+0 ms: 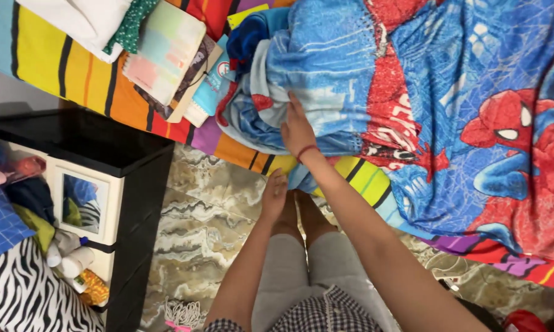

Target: The person inserts a white pillow into a blue checkered pillowcase, adjusts it, and places it on the bed. Then the person unfolds a Spider-Man themed blanket and spreads it over the bed.

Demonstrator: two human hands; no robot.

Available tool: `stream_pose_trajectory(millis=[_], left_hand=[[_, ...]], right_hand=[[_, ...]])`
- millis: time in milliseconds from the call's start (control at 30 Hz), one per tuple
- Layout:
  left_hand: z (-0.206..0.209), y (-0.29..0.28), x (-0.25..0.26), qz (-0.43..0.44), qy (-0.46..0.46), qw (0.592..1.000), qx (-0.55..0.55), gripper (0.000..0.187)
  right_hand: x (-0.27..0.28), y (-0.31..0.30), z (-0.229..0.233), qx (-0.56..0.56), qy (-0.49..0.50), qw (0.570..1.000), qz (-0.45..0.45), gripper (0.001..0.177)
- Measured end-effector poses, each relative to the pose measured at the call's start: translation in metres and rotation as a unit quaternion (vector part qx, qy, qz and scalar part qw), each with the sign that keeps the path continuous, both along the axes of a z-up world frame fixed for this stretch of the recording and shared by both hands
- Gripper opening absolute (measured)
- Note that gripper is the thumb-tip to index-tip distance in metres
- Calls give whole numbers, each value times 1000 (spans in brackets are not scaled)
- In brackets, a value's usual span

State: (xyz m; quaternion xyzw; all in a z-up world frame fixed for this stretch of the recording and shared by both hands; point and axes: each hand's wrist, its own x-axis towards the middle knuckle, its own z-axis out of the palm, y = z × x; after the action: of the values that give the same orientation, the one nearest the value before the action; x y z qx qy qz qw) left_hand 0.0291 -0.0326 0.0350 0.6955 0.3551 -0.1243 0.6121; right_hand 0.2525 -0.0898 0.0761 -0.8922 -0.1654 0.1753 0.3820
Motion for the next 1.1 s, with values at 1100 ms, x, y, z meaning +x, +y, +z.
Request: stream_pose_trajectory(millis=[1100], left_hand=[[11,68,23,92,-24,983,-158,45]], right_hand=[[46,26,-100,49,102,963,-246,64]])
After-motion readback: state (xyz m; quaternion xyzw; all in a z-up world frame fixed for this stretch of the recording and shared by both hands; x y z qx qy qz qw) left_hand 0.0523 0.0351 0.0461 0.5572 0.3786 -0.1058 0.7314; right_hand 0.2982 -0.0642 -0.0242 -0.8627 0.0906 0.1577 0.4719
